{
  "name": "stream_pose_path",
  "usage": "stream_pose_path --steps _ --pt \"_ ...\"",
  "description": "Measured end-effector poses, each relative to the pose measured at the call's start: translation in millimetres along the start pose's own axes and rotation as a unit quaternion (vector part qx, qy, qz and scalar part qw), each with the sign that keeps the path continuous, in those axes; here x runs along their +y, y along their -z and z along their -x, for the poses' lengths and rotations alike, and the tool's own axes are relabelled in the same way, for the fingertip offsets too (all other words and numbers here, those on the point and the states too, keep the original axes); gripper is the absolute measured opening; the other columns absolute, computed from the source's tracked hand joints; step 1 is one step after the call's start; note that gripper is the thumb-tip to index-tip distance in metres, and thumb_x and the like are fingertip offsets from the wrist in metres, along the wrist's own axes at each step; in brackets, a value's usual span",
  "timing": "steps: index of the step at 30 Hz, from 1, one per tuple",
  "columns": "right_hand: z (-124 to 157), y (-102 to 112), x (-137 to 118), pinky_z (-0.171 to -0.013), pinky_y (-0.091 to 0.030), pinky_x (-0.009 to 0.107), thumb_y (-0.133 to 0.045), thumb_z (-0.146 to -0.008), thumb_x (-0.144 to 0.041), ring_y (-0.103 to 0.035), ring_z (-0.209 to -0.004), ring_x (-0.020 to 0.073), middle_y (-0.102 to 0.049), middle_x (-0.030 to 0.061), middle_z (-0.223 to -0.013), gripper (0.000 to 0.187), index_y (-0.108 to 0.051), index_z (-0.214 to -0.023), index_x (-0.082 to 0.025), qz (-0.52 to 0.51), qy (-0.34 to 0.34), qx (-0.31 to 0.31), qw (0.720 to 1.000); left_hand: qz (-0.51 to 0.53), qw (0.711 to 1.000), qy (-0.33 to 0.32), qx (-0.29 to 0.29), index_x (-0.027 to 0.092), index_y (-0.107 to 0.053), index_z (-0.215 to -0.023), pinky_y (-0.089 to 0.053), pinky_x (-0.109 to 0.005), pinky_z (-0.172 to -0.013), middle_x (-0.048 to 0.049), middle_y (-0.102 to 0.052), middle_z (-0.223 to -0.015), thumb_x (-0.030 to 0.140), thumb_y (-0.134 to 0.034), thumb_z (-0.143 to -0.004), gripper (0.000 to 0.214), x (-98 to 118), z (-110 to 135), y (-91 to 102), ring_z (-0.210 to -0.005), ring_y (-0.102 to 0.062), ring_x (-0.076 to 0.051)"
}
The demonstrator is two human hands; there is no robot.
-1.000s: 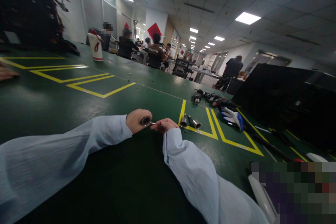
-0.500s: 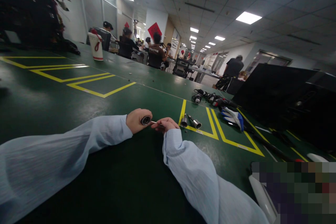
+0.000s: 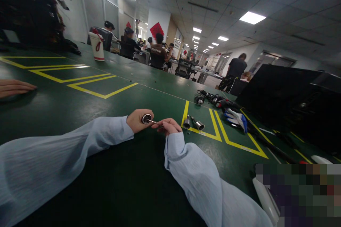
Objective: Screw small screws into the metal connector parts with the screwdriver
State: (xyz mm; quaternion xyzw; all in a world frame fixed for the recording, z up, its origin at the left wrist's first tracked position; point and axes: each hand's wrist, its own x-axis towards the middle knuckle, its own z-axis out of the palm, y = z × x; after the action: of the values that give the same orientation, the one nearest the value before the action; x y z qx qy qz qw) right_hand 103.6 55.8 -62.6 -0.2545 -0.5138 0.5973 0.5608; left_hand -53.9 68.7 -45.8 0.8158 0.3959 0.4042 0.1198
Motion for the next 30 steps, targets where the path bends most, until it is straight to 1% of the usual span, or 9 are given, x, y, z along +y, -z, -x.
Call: stream_pose_path --steps 3,8,12,15,19,22,24,26,30 --pt "-0.3 2.2 1.0 -0.054 -0.044 0.025 -0.055 -0.064 -0.028 -0.059 -0.056 0.0147 -0.068 0.0035 -0.058 0.013 -0.061 -0.062 -0.016 -0.002 0.011 0.010 1.000 0.009 1.000 0.011 0.003 0.013 -0.050 -0.063 -0.037 -0.019 -0.049 0.0015 -0.050 -0.057 0.030 -0.053 -0.070 0.018 -1.2 0.3 -0.4 -0.052 -0.045 -0.009" --pt "-1.7 1.6 6.4 -0.055 -0.044 0.026 -0.056 -0.065 -0.029 -0.059 -0.059 0.0155 -0.067 0.0034 -0.060 0.014 -0.062 -0.063 -0.017 0.028 0.014 0.023 0.999 0.006 1.000 -0.003 -0.007 0.013 -0.051 -0.064 -0.037 -0.020 -0.050 0.0013 -0.050 -0.058 0.028 -0.055 -0.069 0.017 -2.1 0.6 -1.2 -0.053 -0.046 -0.009" --pt "-1.9 0.5 8.4 -0.053 -0.044 0.026 -0.056 -0.065 -0.028 -0.059 -0.060 0.0157 -0.067 0.0026 -0.060 0.012 -0.062 -0.063 -0.017 0.017 0.005 0.015 1.000 0.022 1.000 -0.009 -0.020 0.013 -0.050 -0.063 -0.036 -0.019 -0.049 0.0024 -0.049 -0.057 0.033 -0.057 -0.070 0.022 -0.9 0.7 -1.0 -0.051 -0.045 -0.008" --pt "-2.4 2.0 7.7 -0.052 -0.045 0.025 -0.055 -0.065 -0.025 -0.059 -0.056 0.0145 -0.066 0.0017 -0.056 0.010 -0.061 -0.062 -0.017 -0.038 -0.027 -0.002 0.999 0.045 0.998 -0.011 -0.033 0.013 -0.050 -0.063 -0.036 -0.018 -0.047 0.0032 -0.048 -0.056 0.032 -0.057 -0.071 0.022 -1.8 1.1 -1.1 -0.050 -0.044 -0.007" --pt "-6.0 5.7 6.7 -0.051 -0.044 0.022 -0.055 -0.064 -0.020 -0.061 -0.054 0.0133 -0.067 0.0019 -0.055 0.007 -0.059 -0.061 -0.016 -0.095 -0.098 -0.022 0.990 0.074 0.996 -0.009 -0.055 0.012 -0.051 -0.063 -0.036 -0.017 -0.047 0.0035 -0.047 -0.056 0.031 -0.060 -0.068 0.021 -3.4 2.0 -1.8 -0.050 -0.044 -0.007" --pt "-8.1 6.9 6.1 -0.050 -0.044 0.020 -0.054 -0.064 -0.018 -0.061 -0.053 0.0118 -0.067 0.0014 -0.054 0.006 -0.059 -0.061 -0.016 -0.123 -0.114 -0.040 0.985 0.090 0.995 0.007 -0.048 0.012 -0.051 -0.063 -0.036 -0.017 -0.047 0.0037 -0.047 -0.056 0.030 -0.061 -0.067 0.021 -1.5 2.6 -2.2 -0.051 -0.044 -0.007" --pt "-7.8 6.4 5.4 -0.050 -0.044 0.020 -0.054 -0.064 -0.019 -0.060 -0.052 0.0114 -0.067 0.0011 -0.053 0.007 -0.059 -0.060 -0.017 -0.126 -0.108 -0.041 0.985 0.091 0.995 0.013 -0.038 0.012 -0.051 -0.062 -0.035 -0.017 -0.047 0.0040 -0.046 -0.056 0.030 -0.061 -0.067 0.021 0.1 2.9 -2.3 -0.051 -0.043 -0.007" --pt "-6.1 5.3 4.4 -0.050 -0.044 0.020 -0.054 -0.065 -0.019 -0.060 -0.052 0.0115 -0.067 0.0009 -0.053 0.008 -0.060 -0.060 -0.017 -0.114 -0.094 -0.027 0.989 0.081 0.996 0.015 -0.032 0.012 -0.051 -0.062 -0.035 -0.017 -0.048 0.0039 -0.047 -0.055 0.029 -0.060 -0.067 0.020 0.5 2.7 -2.3 -0.051 -0.043 -0.007" --pt "0.4 1.2 1.3 -0.051 -0.044 0.022 -0.054 -0.066 -0.020 -0.057 -0.051 0.0116 -0.066 0.0001 -0.052 0.010 -0.061 -0.060 -0.017 -0.040 -0.024 0.012 0.999 0.059 0.998 0.026 -0.023 0.013 -0.050 -0.064 -0.037 -0.018 -0.049 0.0028 -0.049 -0.057 0.027 -0.056 -0.067 0.015 -2.6 1.6 -2.4 -0.052 -0.045 -0.008"
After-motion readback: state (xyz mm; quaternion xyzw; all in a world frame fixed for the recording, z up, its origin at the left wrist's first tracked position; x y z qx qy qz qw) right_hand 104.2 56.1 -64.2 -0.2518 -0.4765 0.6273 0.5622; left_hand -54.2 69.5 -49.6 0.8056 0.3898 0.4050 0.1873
